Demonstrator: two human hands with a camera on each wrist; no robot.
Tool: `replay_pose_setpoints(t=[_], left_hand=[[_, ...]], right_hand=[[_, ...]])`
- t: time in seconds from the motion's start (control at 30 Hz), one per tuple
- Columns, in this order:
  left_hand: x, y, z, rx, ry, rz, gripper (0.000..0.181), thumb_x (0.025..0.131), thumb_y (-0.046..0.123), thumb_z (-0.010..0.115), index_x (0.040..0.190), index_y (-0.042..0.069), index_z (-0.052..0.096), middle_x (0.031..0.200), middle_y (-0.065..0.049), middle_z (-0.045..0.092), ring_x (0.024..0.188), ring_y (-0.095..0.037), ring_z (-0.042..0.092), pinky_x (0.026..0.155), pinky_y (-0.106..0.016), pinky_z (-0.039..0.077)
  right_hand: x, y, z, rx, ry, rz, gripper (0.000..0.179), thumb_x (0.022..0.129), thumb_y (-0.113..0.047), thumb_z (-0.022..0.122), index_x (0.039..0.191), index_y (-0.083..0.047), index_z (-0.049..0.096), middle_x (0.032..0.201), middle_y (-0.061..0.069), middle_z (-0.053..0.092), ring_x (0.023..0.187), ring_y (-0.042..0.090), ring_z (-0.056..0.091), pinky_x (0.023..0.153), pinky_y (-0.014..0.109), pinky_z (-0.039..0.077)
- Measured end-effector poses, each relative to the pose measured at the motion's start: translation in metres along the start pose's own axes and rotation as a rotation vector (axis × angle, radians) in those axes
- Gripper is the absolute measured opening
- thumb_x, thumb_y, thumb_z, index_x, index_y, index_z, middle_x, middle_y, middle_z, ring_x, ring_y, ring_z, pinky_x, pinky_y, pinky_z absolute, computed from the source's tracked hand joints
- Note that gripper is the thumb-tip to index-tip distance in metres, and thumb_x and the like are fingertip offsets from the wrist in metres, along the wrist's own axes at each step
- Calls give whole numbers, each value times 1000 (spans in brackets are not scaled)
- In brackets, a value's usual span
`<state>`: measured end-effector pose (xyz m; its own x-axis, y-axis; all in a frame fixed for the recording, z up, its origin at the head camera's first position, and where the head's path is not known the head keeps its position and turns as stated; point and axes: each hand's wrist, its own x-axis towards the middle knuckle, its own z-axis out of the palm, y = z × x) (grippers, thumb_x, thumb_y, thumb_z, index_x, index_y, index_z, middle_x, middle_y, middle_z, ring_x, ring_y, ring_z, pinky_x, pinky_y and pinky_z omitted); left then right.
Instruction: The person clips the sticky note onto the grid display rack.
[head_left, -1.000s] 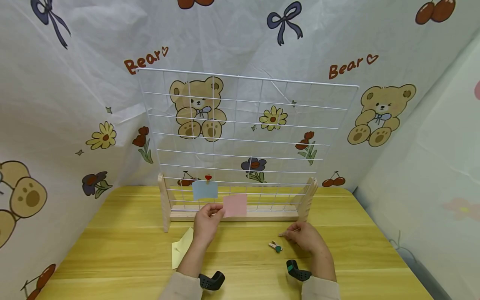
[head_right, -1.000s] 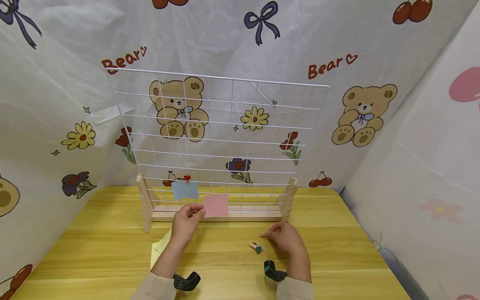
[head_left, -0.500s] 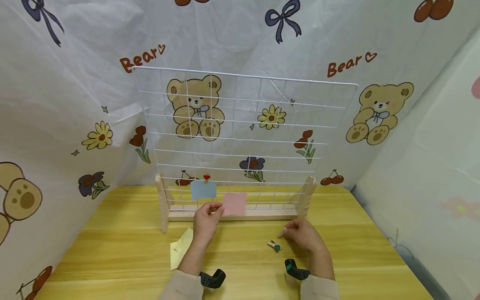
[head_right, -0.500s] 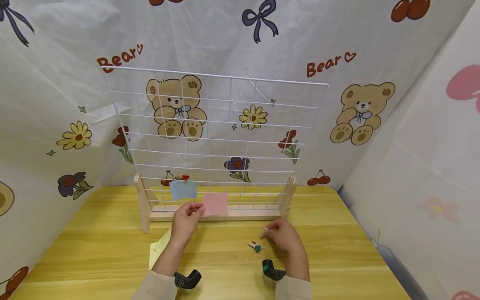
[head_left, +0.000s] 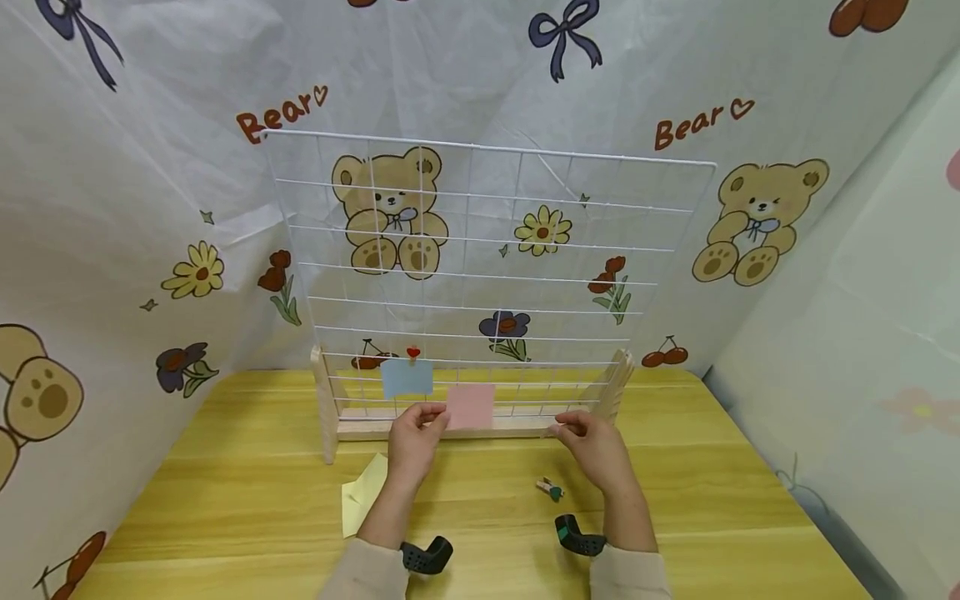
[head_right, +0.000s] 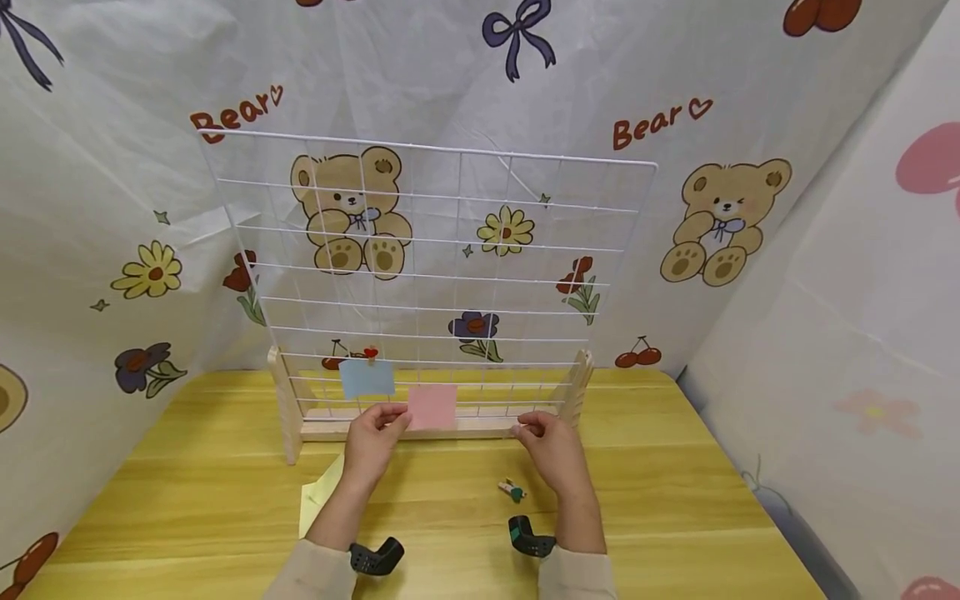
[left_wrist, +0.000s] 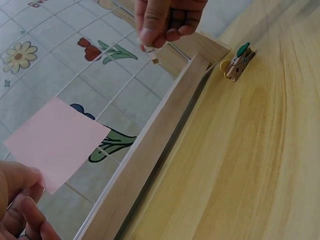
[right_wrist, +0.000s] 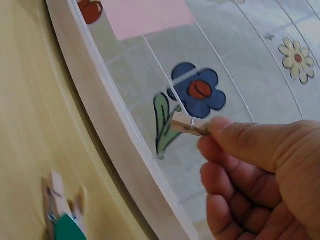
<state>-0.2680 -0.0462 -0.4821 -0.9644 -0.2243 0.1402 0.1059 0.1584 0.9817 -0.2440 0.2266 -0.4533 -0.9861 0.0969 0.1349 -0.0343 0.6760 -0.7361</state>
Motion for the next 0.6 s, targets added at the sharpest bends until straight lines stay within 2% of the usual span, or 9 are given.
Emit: replay_pose_setpoints(t=[0.2, 0.5, 0.6], left_hand=[[1, 0, 0, -15, -11, -14, 15, 91, 12, 76, 104, 5, 77, 98, -14, 76, 77, -9, 61, 61, -22, 45], [0, 3, 0, -2, 3, -5, 12, 90, 12, 76, 102, 7, 78, 96, -11, 76, 72, -9, 59, 57, -22, 43], [0, 3, 0, -1, 0, -14, 12, 90, 12, 76, 102, 8, 78, 96, -11, 76, 74, -8, 61, 58, -22, 44]], right_hand=[[1, -18, 11, 56, 22, -42, 20, 95, -20, 73, 109, -5, 76, 96, 6, 76, 82, 14, 65, 68, 22, 51], [-1, -49, 28, 59, -16, -101, 22, 99, -22, 68, 115, -9, 75, 101, 6, 76, 85, 15, 66, 72, 27, 54], [-1, -57, 32, 41, 4, -129, 21, 99, -23, 67, 113, -9, 76, 99, 6, 76, 81, 14, 64, 69, 27, 53]])
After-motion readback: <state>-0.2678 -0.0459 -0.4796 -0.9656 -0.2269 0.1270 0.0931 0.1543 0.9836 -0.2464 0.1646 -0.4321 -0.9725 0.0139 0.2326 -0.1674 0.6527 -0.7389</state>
